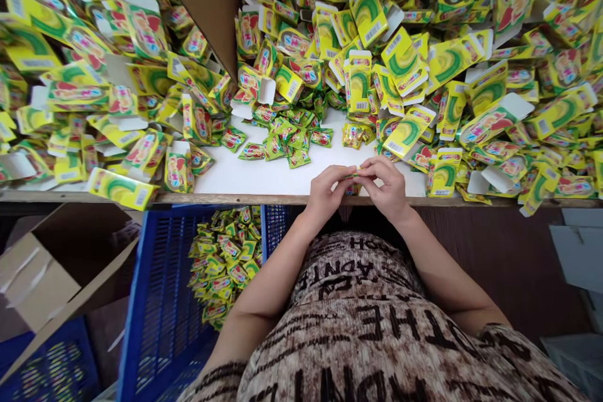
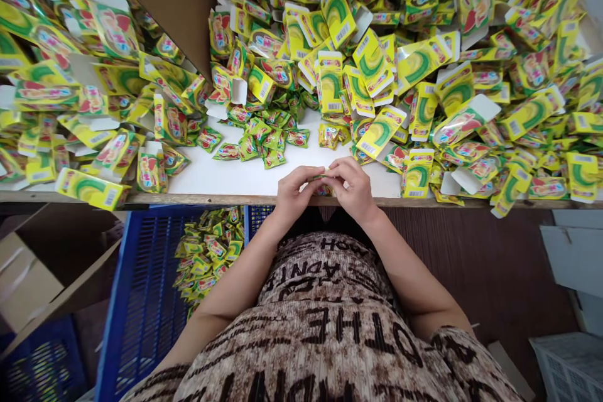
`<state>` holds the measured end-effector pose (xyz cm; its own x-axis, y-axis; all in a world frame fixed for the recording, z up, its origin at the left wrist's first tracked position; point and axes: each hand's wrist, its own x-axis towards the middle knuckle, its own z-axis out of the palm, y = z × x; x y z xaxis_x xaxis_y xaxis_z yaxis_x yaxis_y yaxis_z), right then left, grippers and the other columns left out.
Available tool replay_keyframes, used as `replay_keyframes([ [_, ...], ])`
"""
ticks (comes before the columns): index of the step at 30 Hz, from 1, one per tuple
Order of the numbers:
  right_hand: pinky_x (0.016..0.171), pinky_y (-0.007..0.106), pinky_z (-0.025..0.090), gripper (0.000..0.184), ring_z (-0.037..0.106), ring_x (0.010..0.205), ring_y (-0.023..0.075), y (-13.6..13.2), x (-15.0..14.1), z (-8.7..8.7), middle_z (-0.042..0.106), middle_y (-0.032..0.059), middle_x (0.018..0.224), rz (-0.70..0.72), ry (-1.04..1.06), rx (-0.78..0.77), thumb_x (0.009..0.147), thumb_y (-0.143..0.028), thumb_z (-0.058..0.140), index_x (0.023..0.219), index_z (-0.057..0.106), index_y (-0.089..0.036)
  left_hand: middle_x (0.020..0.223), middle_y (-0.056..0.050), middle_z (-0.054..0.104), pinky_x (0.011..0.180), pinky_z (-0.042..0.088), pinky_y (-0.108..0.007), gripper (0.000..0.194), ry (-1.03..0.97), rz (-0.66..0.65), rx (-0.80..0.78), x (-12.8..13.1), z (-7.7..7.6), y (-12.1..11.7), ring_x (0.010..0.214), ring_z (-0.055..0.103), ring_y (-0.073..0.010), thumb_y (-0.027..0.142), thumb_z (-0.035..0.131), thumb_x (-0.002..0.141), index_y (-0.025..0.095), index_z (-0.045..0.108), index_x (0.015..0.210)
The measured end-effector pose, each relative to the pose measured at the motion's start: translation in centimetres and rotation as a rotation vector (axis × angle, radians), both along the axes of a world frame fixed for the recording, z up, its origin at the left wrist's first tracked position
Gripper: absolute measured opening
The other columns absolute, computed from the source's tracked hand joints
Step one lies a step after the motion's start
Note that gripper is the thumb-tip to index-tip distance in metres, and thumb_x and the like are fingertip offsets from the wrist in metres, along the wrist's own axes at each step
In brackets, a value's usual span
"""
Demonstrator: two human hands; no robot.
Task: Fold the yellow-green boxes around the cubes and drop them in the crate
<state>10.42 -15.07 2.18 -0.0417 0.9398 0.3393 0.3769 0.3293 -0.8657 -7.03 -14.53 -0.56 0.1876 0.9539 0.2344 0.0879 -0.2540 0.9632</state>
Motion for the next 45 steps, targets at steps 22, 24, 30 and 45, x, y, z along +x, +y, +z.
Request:
replay_keyframes([
  [22, 0.06, 0.032, 0.054, 0.023, 0.061, 0.064, 0.0164, 15.3, -7.8, -2.2, 0.058, -0.0018, 0.072, -0.105, 0.001, -0.482, 0.075, -0.024, 0.077, 0.085, 0.058, -0.018, 0.09, -0.009, 0.076, 0.081, 0.056, -0.039, 0.065, 0.535, 0.496, -0.81, -25.9, -0.3, -12.3, 0.087, 0.071, -0.0292, 0.065, 0.08, 0.057, 0.017, 0.071, 0.099],
  [24, 0.056, 0.031, 0.053, 0.021, 0.06, 0.061, 0.0158, 15.5, -9.4, -2.4, 0.059, -0.0009, 0.075, -0.135, -0.031, -0.578, 0.076, -0.023, 0.075, 0.089, 0.059, -0.018, 0.091, -0.008, 0.077, 0.082, 0.057, -0.039, 0.055, 0.419, 0.471, -0.716, -23.8, 1.7, -10.9, 0.087, 0.072, -0.0267, 0.061, 0.077, 0.066, 0.017, 0.071, 0.099],
  [30, 0.069, 0.03, 0.046, 0.009, 0.061, 0.073, 0.0191, 10.9, -4.6, -1.4, 0.064, 0.0018, 0.071, 0.333, -0.645, -0.524, 0.07, -0.02, 0.077, 0.074, 0.069, -0.018, 0.085, -0.006, 0.075, 0.078, 0.056, -0.034, 0.029, 0.343, 0.305, -0.292, -16.6, 4.8, -1.1, 0.08, 0.069, -0.0208, 0.044, 0.073, 0.079, 0.019, 0.075, 0.093],
  [45, 0.078, 0.034, 0.052, 0.029, 0.064, 0.08, 0.0204, 4.2, 0.6, -0.7, 0.07, 0.0032, 0.082, 0.059, -0.165, -0.59, 0.064, -0.022, 0.084, 0.088, 0.068, -0.017, 0.126, -0.006, 0.057, 0.122, 0.015, -0.055, 0.061, 0.874, 0.361, 0.248, -13.2, 7.1, 18.9, 0.126, 0.035, -0.0218, 0.04, 0.084, 0.075, 0.013, 0.049, 0.116],
])
